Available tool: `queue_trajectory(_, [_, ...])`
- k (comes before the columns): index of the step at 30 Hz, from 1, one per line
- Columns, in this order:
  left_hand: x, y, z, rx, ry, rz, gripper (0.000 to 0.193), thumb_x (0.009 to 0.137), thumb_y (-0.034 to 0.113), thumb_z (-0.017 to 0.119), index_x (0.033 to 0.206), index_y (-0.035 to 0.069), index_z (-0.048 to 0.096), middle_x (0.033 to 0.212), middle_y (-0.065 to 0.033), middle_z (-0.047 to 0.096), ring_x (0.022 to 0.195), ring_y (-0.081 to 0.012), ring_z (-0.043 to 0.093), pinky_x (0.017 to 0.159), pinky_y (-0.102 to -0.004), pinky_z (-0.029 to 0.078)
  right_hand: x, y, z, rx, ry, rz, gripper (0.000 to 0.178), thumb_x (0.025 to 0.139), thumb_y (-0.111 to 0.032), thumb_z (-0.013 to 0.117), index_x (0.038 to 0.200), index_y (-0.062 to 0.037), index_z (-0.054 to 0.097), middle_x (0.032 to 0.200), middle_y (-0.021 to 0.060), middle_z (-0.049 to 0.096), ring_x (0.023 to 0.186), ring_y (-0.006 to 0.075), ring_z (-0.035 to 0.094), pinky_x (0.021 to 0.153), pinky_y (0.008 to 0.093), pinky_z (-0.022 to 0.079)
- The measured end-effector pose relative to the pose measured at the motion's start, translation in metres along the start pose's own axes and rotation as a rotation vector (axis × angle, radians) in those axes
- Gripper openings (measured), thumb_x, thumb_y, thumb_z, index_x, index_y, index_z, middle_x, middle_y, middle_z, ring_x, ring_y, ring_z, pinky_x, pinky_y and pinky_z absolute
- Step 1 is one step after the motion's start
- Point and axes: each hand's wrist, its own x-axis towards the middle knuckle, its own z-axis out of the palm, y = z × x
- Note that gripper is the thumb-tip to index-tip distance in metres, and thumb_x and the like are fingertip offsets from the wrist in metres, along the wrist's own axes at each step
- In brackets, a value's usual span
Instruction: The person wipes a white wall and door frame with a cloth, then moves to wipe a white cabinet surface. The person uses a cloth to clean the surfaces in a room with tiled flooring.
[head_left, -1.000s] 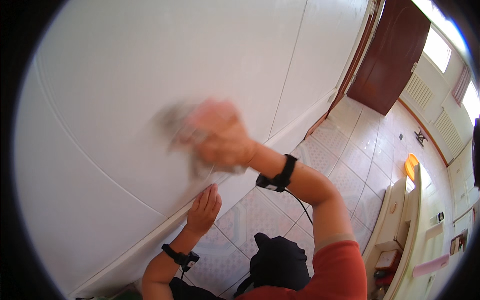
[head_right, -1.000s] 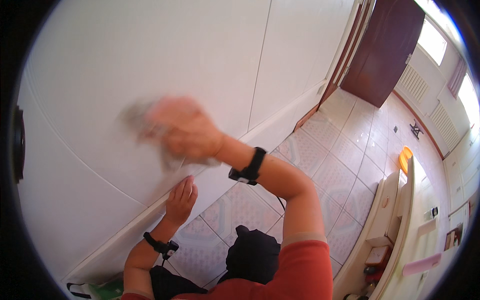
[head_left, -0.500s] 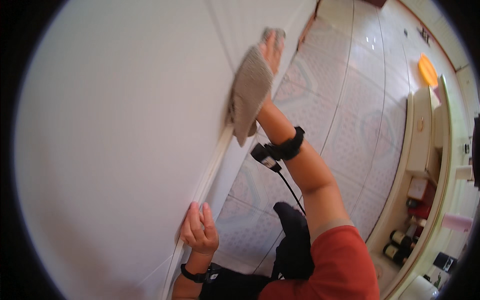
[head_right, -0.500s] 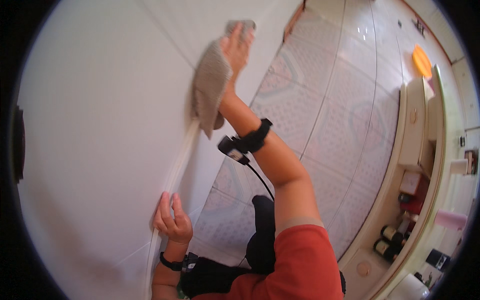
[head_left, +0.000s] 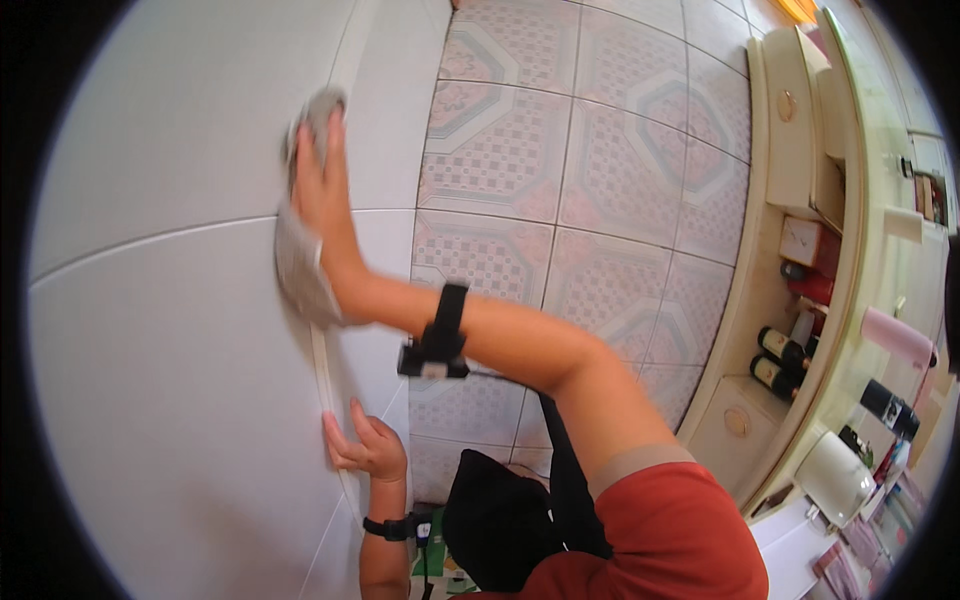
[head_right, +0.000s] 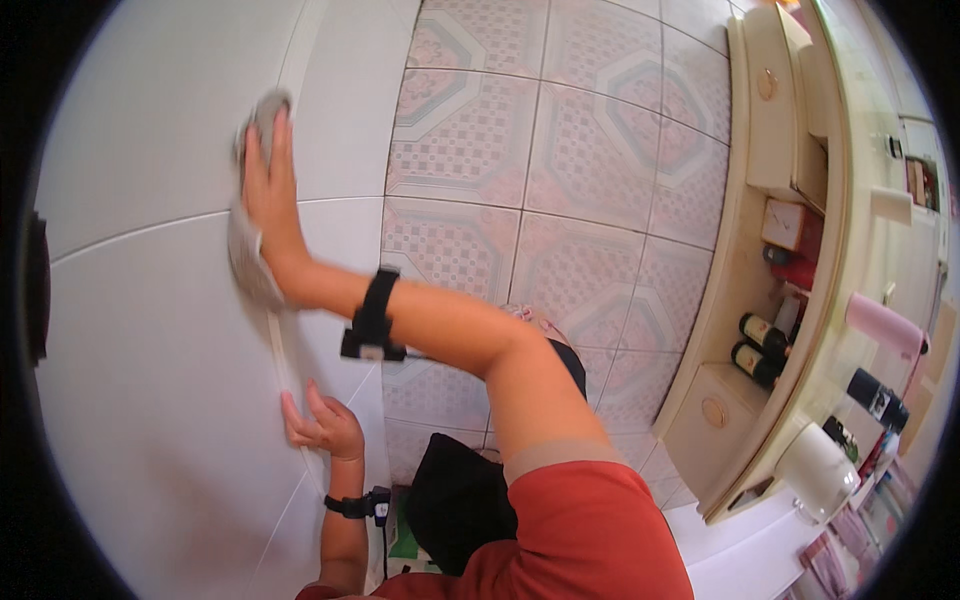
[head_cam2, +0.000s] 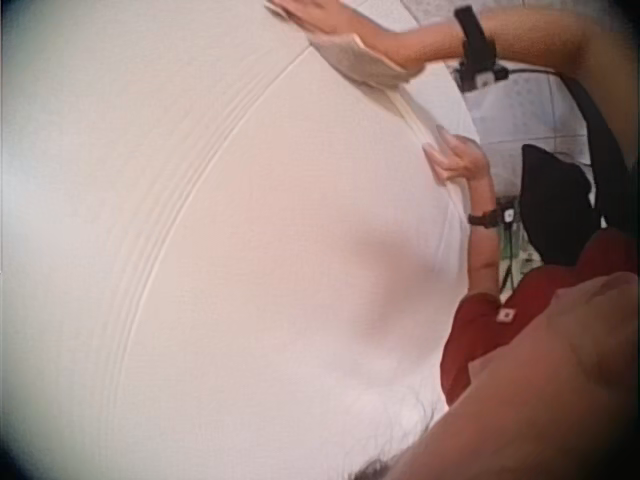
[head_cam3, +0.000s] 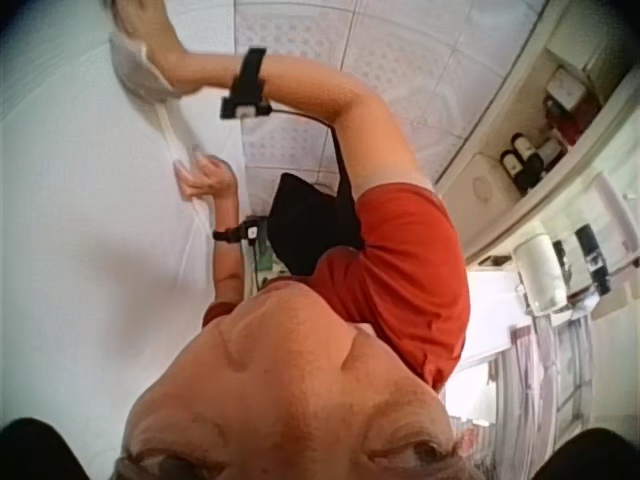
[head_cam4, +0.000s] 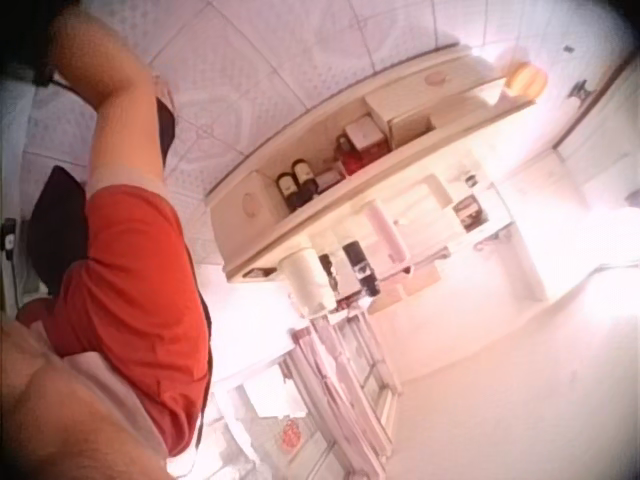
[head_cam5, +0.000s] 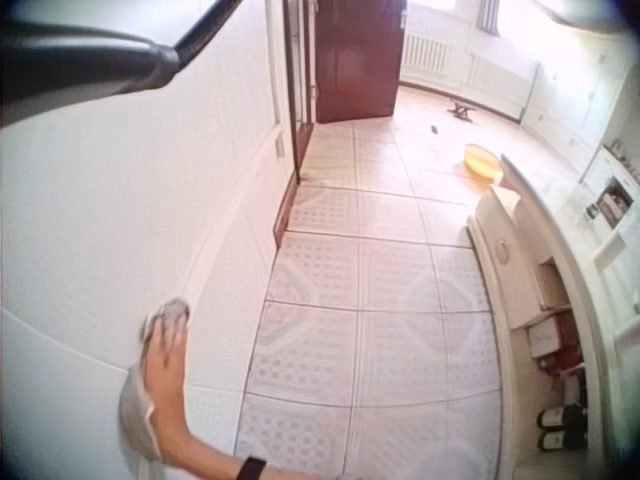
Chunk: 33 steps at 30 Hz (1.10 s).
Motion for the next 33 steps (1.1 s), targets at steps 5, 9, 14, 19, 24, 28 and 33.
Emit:
queue_trajectory(5, [-0.012,-0.01,-0.025,-0.234,-0.226,-0.096,0.044,0.091,0.012,0.061,0.133,0.007,0.052,0.14,-0.0197,0.043,0.123,-0.039,0.04,0.102,-0.0479,0.036,-0.115,-0.079,-0.028,-0.413,-0.249,0.054,0.056,0.097,-0.005,0.048,0.147,0.0074,0.027,0.157,0.0331,0.014,0.141,0.0469,0.03,0.112,0.0448,0.037])
queue_trajectory(9, [0.009,-0.014,-0.058,-0.483,-0.37,-0.027,0.058,0.091,0.03,0.066,0.139,0.004,0.046,0.147,-0.0183,0.039,0.127,-0.0401,0.039,0.105,-0.0508,0.032,-0.167,-0.129,-0.076,-0.305,-0.663,0.743,0.06,0.086,-0.002,0.055,0.142,0.0018,0.036,0.149,0.0334,0.03,0.118,0.0481,0.051,0.095,0.0453,0.05])
queue_trajectory(14, [0.023,0.011,-0.156,-0.973,-0.629,-0.058,0.029,0.084,0.01,0.06,0.112,0.002,0.063,0.118,-0.02,0.062,0.112,-0.0413,0.055,0.098,-0.0498,0.039,-0.23,-0.165,-0.189,-0.361,-0.435,0.623,0.054,0.082,-0.01,0.058,0.135,-0.001,0.047,0.119,0.027,0.058,0.105,0.0458,0.056,0.088,0.0513,0.047])
queue_trajectory(19, [0.051,0.068,-0.242,-1.592,-1.317,-0.478,0.027,0.087,0.0,0.05,0.111,-0.002,0.064,0.104,-0.0111,0.068,0.095,-0.0221,0.064,0.084,-0.0344,0.049,-0.229,-0.232,-0.278,-0.511,-0.058,0.692,0.066,0.082,-0.015,0.06,0.142,0.0035,0.038,0.122,0.0323,0.056,0.114,0.0485,0.052,0.099,0.0503,0.043])
queue_trajectory(24, [0.145,0.099,-0.302,-1.699,-1.389,-0.28,0.022,0.096,0.014,0.054,0.108,0.0,0.066,0.096,-0.002,0.067,0.086,-0.0117,0.06,0.078,-0.0269,0.048,-0.149,-0.327,-0.33,-0.314,0.151,0.835,0.072,0.082,-0.03,0.061,0.142,0.0034,0.041,0.13,0.0323,0.055,0.123,0.0457,0.051,0.103,0.0461,0.042])
queue_trajectory(28, [0.218,0.117,-0.304,-1.534,-1.292,-0.218,0.028,0.1,0.026,0.055,0.104,0.0,0.065,0.092,-0.0011,0.065,0.083,-0.0085,0.055,0.075,-0.026,0.046,-0.086,-0.348,-0.356,-0.355,0.183,0.908,0.074,0.08,-0.04,0.063,0.14,0.0013,0.046,0.126,0.0306,0.059,0.12,0.0428,0.056,0.101,0.0442,0.044])
queue_trajectory(33, [0.34,0.134,-0.345,-1.495,-0.819,-0.226,0.03,0.101,0.027,0.055,0.095,-0.001,0.062,0.079,0.0008,0.059,0.074,-0.0079,0.049,0.066,-0.0255,0.043,0.002,-0.368,-0.38,-0.404,0.09,0.91,0.078,0.08,-0.054,0.068,0.133,0.0008,0.054,0.123,0.0279,0.063,0.115,0.0401,0.06,0.097,0.0443,0.047])
